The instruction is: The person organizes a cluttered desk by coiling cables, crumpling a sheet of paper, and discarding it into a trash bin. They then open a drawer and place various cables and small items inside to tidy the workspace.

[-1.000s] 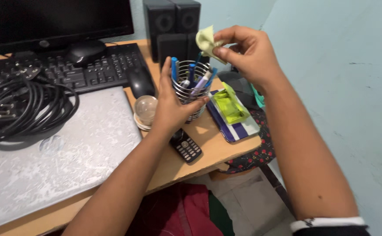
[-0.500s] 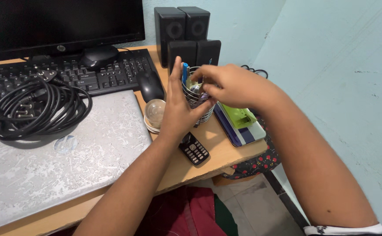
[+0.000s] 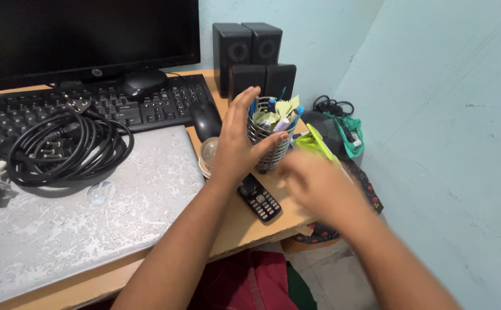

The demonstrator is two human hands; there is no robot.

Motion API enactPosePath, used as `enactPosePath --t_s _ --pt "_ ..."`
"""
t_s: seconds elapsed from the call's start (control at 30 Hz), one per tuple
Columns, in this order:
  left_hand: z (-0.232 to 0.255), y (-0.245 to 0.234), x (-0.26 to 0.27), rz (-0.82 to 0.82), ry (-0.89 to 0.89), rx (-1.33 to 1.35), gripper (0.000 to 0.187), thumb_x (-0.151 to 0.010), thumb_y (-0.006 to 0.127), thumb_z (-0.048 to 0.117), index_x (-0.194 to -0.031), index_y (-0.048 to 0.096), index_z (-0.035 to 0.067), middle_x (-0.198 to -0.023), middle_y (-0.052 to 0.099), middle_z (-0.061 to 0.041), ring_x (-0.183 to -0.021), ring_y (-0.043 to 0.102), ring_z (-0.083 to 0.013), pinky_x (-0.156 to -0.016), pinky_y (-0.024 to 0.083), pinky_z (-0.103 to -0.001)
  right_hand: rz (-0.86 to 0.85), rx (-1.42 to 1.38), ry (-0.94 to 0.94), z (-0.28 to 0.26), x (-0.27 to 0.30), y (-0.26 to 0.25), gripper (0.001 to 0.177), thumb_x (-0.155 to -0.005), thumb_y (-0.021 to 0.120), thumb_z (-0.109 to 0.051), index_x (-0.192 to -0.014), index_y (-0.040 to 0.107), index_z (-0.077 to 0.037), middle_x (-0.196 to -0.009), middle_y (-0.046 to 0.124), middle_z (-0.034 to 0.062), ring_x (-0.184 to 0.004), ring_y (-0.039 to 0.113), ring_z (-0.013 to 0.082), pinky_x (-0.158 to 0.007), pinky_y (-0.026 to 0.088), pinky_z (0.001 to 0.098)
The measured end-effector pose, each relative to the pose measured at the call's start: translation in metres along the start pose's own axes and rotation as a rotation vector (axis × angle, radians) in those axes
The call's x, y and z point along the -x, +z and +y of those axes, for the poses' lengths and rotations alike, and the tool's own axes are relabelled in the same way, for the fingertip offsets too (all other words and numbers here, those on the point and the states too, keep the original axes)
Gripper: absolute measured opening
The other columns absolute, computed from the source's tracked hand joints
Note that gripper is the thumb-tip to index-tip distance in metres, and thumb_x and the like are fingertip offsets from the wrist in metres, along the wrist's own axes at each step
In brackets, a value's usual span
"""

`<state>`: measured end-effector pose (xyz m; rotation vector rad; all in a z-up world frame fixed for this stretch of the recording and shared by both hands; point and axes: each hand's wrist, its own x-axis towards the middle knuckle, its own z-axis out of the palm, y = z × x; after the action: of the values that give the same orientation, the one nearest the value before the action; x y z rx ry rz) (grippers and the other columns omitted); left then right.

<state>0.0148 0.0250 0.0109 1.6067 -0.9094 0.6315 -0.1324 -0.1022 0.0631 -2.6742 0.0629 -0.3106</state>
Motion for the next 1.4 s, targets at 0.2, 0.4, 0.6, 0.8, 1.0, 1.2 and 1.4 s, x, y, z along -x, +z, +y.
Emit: enactPosePath --t_s 0.2,0.4,0.6,0.8,1.0,1.2,1.4 --pt "0.007 -0.007 -0.002 -0.106 -0.055 -0.062 0.084 -0.072 0.093 0.037 -0.141 0.055 0.009 -0.155 0.046 -0.019 -0.133 0.058 -0.0374 -0.106 0.051 -0.044 0.070 0.298 -0.378 -0.003 0.036 0.071 0.039 -0.082 0.072 -0.035 -0.114 0.074 -0.012 -0.123 0.066 0.0158 -0.102 0.062 0.0344 -0.084 0.049 0.0461" --pt "0.008 -0.006 -0.003 -0.107 -0.071 -0.124 0.064 -0.071 0.093 0.036 -0.121 0.066 0.007 -0.153 0.048 -0.023 -0.128 0.060 -0.0383 -0.103 0.051 -0.045 0.249 0.446 -0.225 0.007 0.055 0.076 0.036 -0.087 0.068 -0.024 -0.120 0.073 -0.011 -0.118 0.068 0.0214 -0.099 0.062 0.0325 -0.085 0.051 0.0436" --pt "0.004 -0.003 0.000 -0.067 -0.016 -0.129 0.051 -0.072 0.092 0.031 -0.111 0.068 0.008 -0.150 0.050 -0.025 -0.131 0.058 -0.0402 -0.105 0.050 -0.047 0.316 0.582 -0.234 0.023 0.048 0.076 0.039 -0.084 0.066 -0.016 -0.121 0.072 -0.007 -0.127 0.066 0.0220 -0.111 0.061 0.0334 -0.090 0.050 0.0437" --pt "0.006 -0.005 0.001 -0.038 -0.044 -0.178 0.051 -0.072 0.091 0.030 -0.112 0.068 0.009 -0.150 0.052 -0.024 -0.129 0.057 -0.0397 -0.103 0.050 -0.048 0.321 0.529 -0.225 0.033 0.038 0.082 0.040 -0.081 0.066 -0.013 -0.120 0.071 -0.008 -0.130 0.066 0.0196 -0.111 0.060 0.0327 -0.091 0.049 0.0443" --pt "0.001 -0.004 0.002 -0.045 -0.050 -0.195 0.055 -0.072 0.090 0.030 -0.117 0.065 0.009 -0.151 0.051 -0.023 -0.130 0.057 -0.0400 -0.103 0.050 -0.048 0.301 0.481 -0.207 0.031 0.036 0.079 0.040 -0.082 0.068 -0.018 -0.121 0.071 -0.009 -0.132 0.065 0.0181 -0.115 0.058 0.0336 -0.091 0.048 0.0457" --pt "0.000 -0.003 0.000 -0.042 -0.022 -0.188 0.078 -0.072 0.091 0.036 -0.136 0.053 0.011 -0.163 0.033 -0.024 -0.135 0.053 -0.0425 -0.107 0.047 -0.050 0.524 0.223 -0.132 0.061 0.022 0.029 0.040 -0.092 0.068 -0.026 -0.130 0.067 -0.013 -0.136 0.065 0.0135 -0.128 0.056 0.0348 -0.106 0.044 0.0478" --pt "0.001 -0.005 0.002 -0.020 0.019 -0.223 0.106 -0.071 0.093 0.040 -0.156 0.035 0.014 -0.167 0.023 -0.022 -0.143 0.045 -0.0442 -0.113 0.043 -0.052 0.292 -0.069 0.318 0.092 -0.001 0.028 0.060 -0.088 0.070 -0.031 -0.145 0.056 -0.021 -0.132 0.067 0.0128 -0.113 0.068 0.0340 -0.095 0.054 0.0432"
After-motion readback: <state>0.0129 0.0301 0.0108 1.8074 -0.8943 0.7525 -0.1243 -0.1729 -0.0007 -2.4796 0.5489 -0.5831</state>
